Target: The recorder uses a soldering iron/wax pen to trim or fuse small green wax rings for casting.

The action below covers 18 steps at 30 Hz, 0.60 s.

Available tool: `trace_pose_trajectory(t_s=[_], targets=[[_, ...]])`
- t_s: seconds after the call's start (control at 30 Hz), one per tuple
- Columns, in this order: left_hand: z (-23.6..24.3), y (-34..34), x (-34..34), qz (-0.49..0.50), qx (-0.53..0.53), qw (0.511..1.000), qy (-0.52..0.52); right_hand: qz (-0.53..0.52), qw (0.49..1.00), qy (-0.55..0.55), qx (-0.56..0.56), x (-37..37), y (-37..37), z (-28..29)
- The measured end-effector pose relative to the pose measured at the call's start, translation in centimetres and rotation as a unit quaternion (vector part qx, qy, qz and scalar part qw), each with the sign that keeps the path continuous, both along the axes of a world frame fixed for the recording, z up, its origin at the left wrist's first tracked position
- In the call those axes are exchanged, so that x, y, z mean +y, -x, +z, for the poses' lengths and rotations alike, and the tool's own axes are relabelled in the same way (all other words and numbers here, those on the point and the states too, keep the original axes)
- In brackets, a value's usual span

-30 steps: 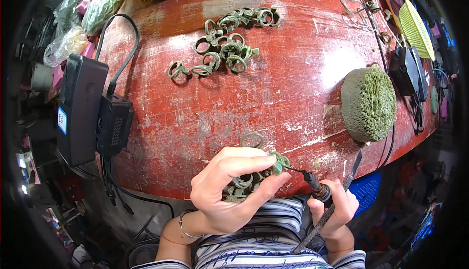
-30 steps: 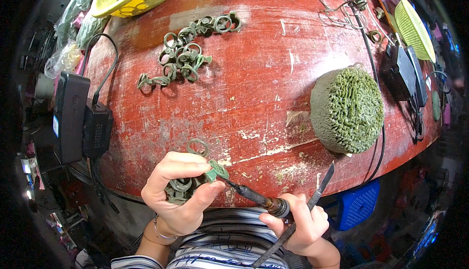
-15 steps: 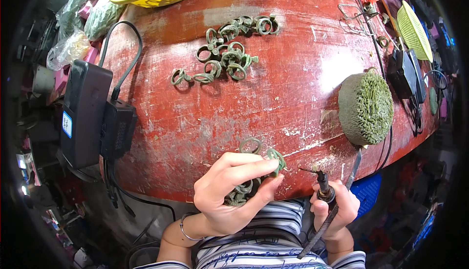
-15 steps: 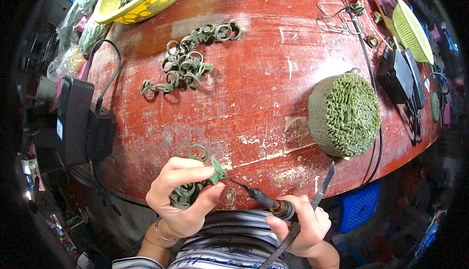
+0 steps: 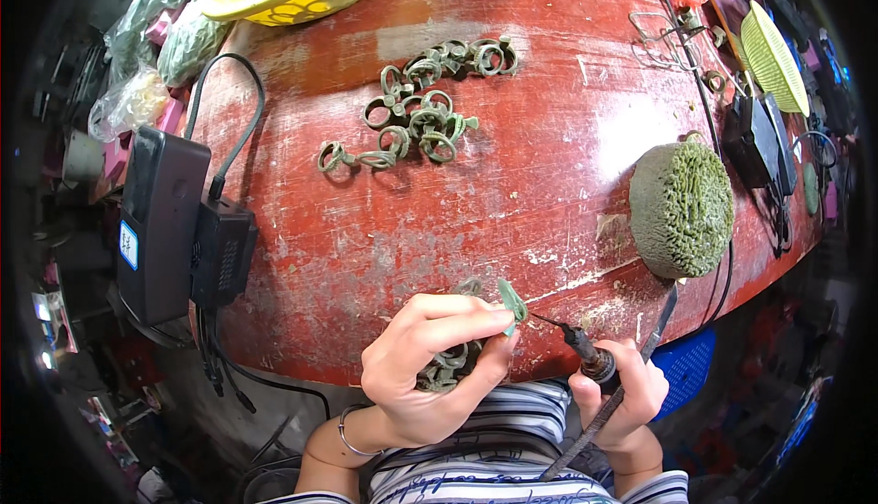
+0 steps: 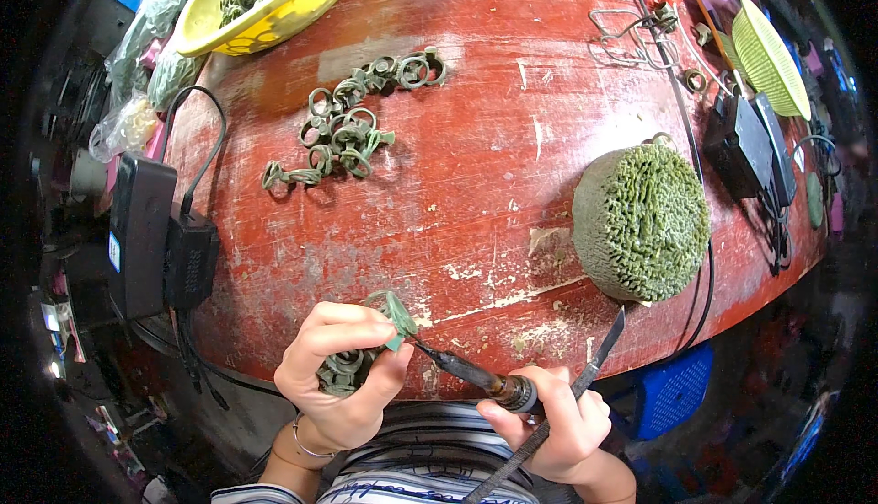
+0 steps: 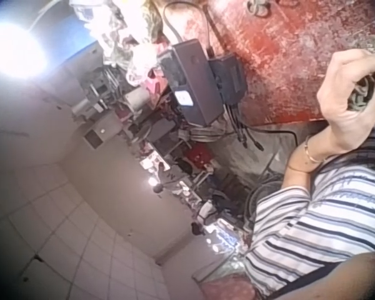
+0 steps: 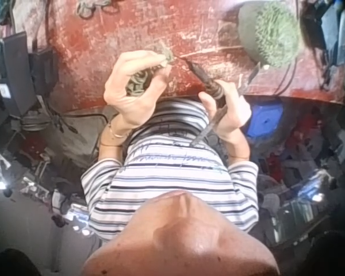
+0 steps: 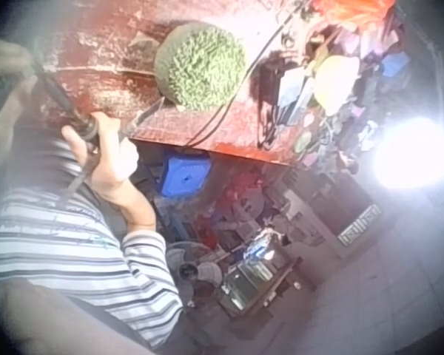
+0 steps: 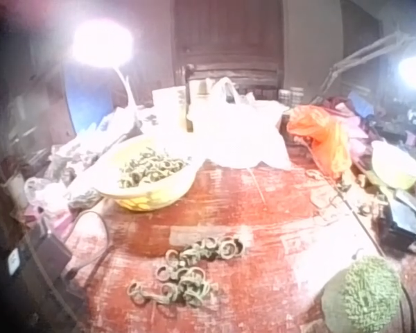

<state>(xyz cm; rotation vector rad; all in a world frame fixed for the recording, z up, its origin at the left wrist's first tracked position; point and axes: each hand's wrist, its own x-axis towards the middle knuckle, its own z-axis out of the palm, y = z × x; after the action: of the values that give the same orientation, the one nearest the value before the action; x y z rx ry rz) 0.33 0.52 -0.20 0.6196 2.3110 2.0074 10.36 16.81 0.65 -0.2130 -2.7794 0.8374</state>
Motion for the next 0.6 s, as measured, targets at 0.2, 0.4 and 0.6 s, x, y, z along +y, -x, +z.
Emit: trace_pose_trajectory(t_s=[0.2, 0.4, 0.6], targets=[[-0.05, 0.03, 0.08, 0.013, 0.0, 1.0, -0.007, 0.006, 1.0, -0.014, -0.001, 0.01, 0.21, -0.06], [-0.17, -0.1, 0.02, 0.01, -0.002, 1.0, -0.009, 0.0, 1.0, -0.009, 0.009, -0.25, 0.35, -0.36], [-0.1, -0.06, -0.11, -0.015, 0.007, 1.0, 0.01, -0.013, 1.0, -0.02, 0.008, -0.39, 0.15, -0.47]])
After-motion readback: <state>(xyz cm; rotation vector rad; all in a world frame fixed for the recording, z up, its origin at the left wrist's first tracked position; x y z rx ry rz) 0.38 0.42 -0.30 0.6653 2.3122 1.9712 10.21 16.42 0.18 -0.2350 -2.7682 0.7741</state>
